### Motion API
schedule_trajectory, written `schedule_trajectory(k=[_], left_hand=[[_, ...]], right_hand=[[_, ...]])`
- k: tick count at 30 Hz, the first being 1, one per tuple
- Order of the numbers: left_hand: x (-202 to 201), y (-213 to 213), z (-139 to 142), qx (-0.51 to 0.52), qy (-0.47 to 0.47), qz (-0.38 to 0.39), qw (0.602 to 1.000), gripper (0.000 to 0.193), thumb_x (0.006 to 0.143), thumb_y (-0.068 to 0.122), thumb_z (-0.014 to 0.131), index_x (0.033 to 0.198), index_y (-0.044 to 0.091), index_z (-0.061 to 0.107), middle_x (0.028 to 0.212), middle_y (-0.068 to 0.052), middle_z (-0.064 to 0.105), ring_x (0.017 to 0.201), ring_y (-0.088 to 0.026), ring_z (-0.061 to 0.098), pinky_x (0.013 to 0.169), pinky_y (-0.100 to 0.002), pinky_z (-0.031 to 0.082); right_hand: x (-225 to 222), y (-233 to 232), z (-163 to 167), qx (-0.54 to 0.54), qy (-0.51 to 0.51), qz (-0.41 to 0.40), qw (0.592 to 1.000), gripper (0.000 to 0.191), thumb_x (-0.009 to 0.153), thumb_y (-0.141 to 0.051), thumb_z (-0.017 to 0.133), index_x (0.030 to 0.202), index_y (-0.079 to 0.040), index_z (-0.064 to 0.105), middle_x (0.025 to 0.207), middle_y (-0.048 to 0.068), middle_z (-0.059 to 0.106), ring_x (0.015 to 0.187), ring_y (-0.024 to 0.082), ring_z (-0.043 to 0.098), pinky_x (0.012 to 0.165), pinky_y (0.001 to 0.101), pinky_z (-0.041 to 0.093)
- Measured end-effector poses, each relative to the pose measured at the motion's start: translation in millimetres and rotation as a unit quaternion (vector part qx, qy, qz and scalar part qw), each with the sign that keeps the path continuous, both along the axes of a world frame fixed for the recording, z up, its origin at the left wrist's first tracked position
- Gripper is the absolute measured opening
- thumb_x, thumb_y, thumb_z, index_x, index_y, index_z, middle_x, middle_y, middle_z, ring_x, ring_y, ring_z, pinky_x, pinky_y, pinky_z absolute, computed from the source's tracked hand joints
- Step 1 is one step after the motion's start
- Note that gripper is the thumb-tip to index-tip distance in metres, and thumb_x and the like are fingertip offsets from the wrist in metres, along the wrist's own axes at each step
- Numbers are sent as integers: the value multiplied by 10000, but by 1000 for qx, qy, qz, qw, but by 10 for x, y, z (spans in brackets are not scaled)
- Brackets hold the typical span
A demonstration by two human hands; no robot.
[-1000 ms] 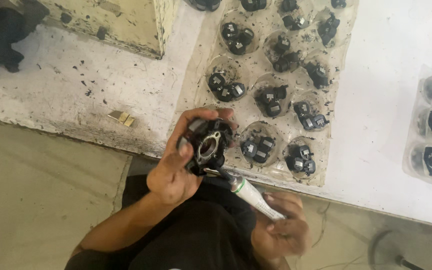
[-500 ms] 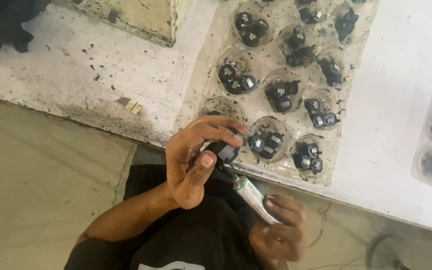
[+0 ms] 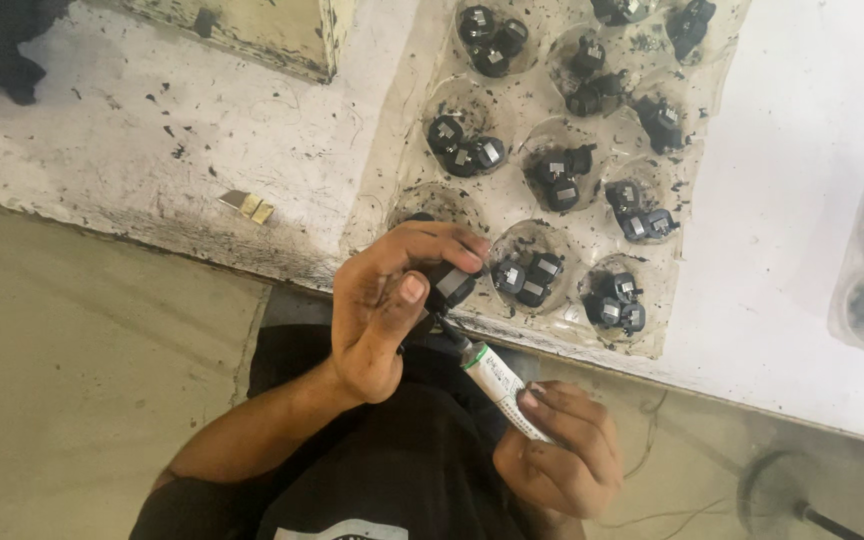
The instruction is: The person holds a small black rotor-like component in one hand and a glue tube in the other, squeezing adhesive onto the component's parts. They place the treated component back into a blister tray, pick up the next one, and repeat the gluing step across many components in the trays.
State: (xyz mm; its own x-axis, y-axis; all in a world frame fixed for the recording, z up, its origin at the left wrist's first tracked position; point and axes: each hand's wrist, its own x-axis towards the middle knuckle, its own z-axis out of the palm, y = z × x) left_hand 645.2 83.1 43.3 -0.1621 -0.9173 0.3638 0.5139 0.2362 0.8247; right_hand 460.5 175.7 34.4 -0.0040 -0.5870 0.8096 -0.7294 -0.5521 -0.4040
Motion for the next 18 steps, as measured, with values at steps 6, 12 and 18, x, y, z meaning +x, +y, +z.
schedule_trajectory(k=[6, 12, 18], left_hand=[[-35, -1, -24, 58, 65, -25, 996, 423, 1163, 306, 489, 1248, -88, 617, 1279, -243, 646, 1215, -253, 651, 1135, -366, 500], [-44, -18, -59, 50, 61, -21, 997, 417, 1164, 297, 487, 1249, -90, 616, 1269, -242, 648, 1204, -255, 665, 1131, -375, 514], [-49, -29, -91, 61, 69, -11, 996, 429, 1159, 307, 497, 1236, -99, 611, 1255, -256, 646, 1195, -272, 671, 1125, -388, 525]], right_hand=[[10, -5, -36, -9, -16, 4, 1000, 334, 765, 186, 652, 694, -63, 440, 807, 140, 683, 780, 298, 723, 649, 425, 658], [-1, 21, -16, 21, -4, -2, 1000, 332, 793, 165, 677, 698, -55, 447, 831, 140, 685, 804, 293, 730, 657, 420, 669], [-6, 15, -22, 16, -11, 7, 1000, 341, 806, 138, 699, 697, -53, 439, 836, 137, 686, 798, 285, 723, 659, 415, 667]])
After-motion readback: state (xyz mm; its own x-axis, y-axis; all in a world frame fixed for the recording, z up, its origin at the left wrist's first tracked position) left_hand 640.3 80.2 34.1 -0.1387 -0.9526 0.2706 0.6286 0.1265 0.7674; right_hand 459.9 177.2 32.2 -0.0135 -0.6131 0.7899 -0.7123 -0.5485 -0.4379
